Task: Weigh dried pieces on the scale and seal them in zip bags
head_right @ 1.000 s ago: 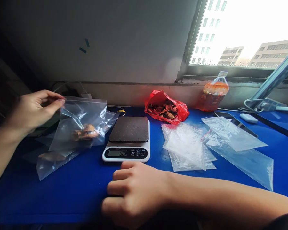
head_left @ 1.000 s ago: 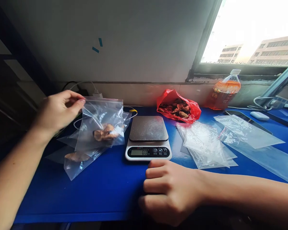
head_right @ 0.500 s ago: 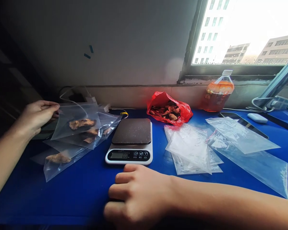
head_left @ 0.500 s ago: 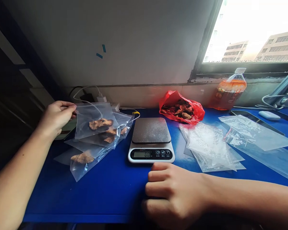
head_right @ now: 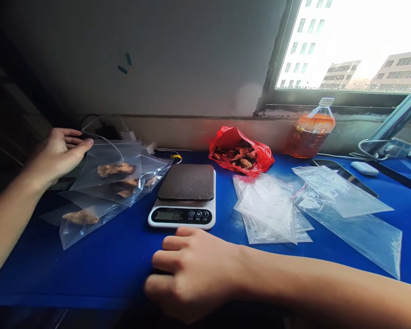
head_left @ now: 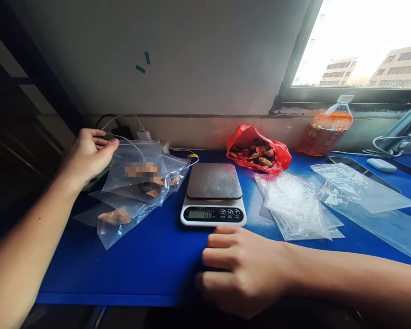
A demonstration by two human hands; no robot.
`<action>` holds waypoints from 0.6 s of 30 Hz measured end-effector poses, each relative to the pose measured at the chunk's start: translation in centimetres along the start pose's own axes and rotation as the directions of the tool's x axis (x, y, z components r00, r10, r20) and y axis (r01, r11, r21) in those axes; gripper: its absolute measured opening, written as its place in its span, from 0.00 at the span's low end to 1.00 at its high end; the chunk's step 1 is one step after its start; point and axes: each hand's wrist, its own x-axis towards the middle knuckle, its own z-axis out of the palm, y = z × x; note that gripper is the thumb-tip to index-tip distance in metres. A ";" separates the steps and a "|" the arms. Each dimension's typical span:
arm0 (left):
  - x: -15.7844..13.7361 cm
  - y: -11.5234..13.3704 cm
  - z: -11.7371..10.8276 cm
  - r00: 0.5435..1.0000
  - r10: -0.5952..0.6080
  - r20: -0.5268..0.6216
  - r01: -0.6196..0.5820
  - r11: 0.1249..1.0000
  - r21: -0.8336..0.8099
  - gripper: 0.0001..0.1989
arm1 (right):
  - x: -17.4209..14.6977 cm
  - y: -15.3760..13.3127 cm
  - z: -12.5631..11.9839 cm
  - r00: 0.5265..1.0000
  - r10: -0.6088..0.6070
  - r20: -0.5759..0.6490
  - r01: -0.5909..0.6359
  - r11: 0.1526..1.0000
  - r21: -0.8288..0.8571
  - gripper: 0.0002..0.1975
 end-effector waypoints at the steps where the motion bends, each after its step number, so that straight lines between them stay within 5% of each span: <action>1: -0.2 0.3 0.0 1.000 -0.015 -0.002 0.015 1.000 0.004 0.26 | 0.0 0.0 0.0 1.000 0.004 -0.001 -0.004 1.000 0.003 0.08; 18: -3.4 4.7 -0.1 0.981 0.100 0.165 -0.127 0.978 0.167 0.25 | 0.1 0.0 0.2 0.999 0.034 -0.010 -0.033 0.998 0.055 0.10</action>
